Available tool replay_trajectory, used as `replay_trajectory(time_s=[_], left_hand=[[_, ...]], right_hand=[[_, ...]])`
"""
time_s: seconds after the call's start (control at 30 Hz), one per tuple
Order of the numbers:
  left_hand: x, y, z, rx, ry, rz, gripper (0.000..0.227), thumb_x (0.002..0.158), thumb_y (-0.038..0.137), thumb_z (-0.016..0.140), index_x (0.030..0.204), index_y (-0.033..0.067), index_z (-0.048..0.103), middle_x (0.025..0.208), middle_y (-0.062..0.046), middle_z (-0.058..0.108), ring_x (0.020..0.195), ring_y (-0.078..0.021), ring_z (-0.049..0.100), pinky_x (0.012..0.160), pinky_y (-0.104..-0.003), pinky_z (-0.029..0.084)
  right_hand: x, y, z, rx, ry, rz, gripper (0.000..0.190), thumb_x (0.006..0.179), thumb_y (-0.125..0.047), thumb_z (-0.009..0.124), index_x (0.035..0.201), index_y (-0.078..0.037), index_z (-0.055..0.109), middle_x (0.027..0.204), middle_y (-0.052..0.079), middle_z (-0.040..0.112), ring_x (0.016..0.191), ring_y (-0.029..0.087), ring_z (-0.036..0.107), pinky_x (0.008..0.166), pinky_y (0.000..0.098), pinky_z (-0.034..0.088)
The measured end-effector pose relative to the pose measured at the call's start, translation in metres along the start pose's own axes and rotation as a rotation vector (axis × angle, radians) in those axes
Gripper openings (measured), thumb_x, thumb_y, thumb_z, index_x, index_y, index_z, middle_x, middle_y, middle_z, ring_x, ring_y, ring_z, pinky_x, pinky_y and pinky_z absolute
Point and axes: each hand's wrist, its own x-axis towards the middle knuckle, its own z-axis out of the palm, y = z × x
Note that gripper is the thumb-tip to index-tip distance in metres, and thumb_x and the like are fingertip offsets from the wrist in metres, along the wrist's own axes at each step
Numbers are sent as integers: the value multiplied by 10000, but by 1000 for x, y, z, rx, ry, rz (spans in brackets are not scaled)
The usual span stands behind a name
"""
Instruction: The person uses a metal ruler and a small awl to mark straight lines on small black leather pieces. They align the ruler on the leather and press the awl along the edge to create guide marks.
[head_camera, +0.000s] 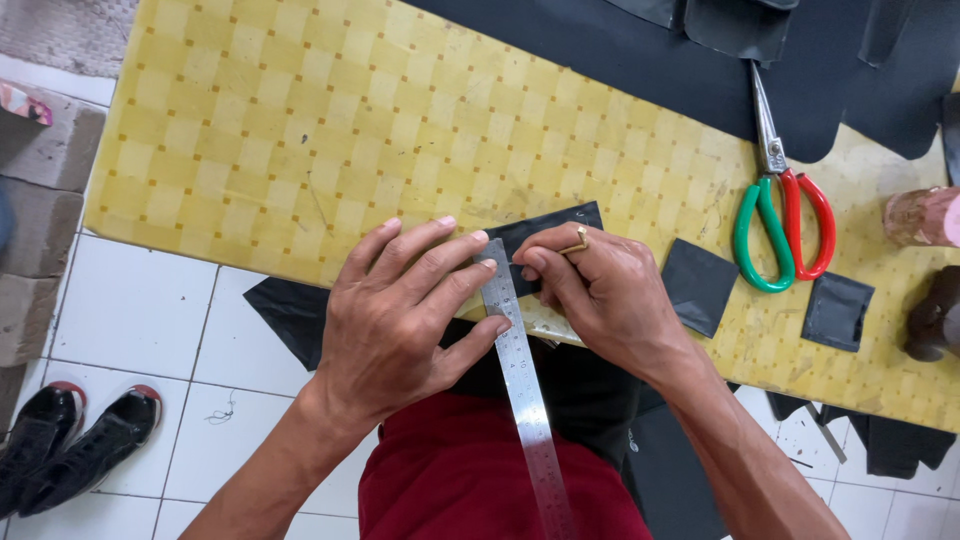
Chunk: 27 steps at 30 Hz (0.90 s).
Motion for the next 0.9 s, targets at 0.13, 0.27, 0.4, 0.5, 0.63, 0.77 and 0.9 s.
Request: replay_trajectory(time_s=[0.13, 0.27, 0.4, 0.5, 0.63, 0.77, 0.9], left_hand=[[0, 0, 0, 11, -5, 0, 311, 885, 389, 721, 1034, 116, 717, 1171, -45, 689, 1137, -258, 609, 1021, -418, 382], [0, 0, 0, 3, 0, 2, 313, 891, 398, 713, 1027, 117, 712, 1168, -45, 687, 1140, -257, 607, 1023, -420, 380], [1, 0, 0, 11, -4, 3, 291, 892, 382, 713, 1017, 119, 707, 1166, -45, 689, 1137, -259, 610, 1018, -415, 382], [0, 1, 0, 5, -4, -5, 288, 888, 376, 718, 1015, 117, 709, 1162, -44, 691, 1136, -262, 613, 1015, -421, 389], [0, 0, 1, 4, -7, -7, 284, 889, 373, 719, 1018, 120, 705, 1164, -41, 691, 1137, -261, 613, 1018, -419, 381], [0, 0, 1, 3, -3, -3, 285, 890, 374, 716, 1015, 118, 707, 1165, -43, 691, 1134, -260, 614, 1020, -417, 378], [0, 0, 1, 0, -2, -5, 284, 891, 370, 714, 1018, 115, 706, 1167, -42, 689, 1134, -261, 614, 1021, -421, 379]], right_hand=[[-7, 1, -2, 115, 59, 58, 197, 996, -95, 483, 906, -22, 643, 774, 29, 647, 518, 90, 603, 521, 216, 496], [-18, -4, -3, 108, 51, 27, 175, 977, -69, 496, 881, -13, 631, 766, 44, 667, 481, 86, 604, 483, 199, 485], [-19, -1, 2, 65, 17, -13, 146, 974, -69, 503, 916, -36, 633, 807, 42, 665, 508, 97, 599, 533, 226, 489], [-19, 0, 4, 64, 24, 0, 161, 979, -80, 495, 911, -38, 635, 793, 33, 662, 507, 91, 596, 541, 229, 485], [-17, 0, 4, 64, 35, 16, 168, 982, -93, 496, 916, -36, 640, 756, 24, 661, 510, 82, 605, 543, 222, 487], [-17, 1, 4, 74, 29, 14, 172, 979, -85, 499, 893, -35, 640, 794, 34, 667, 496, 83, 606, 523, 216, 487], [-16, 1, 4, 65, 18, -12, 169, 977, -76, 500, 895, -25, 638, 818, 49, 677, 493, 96, 595, 528, 230, 494]])
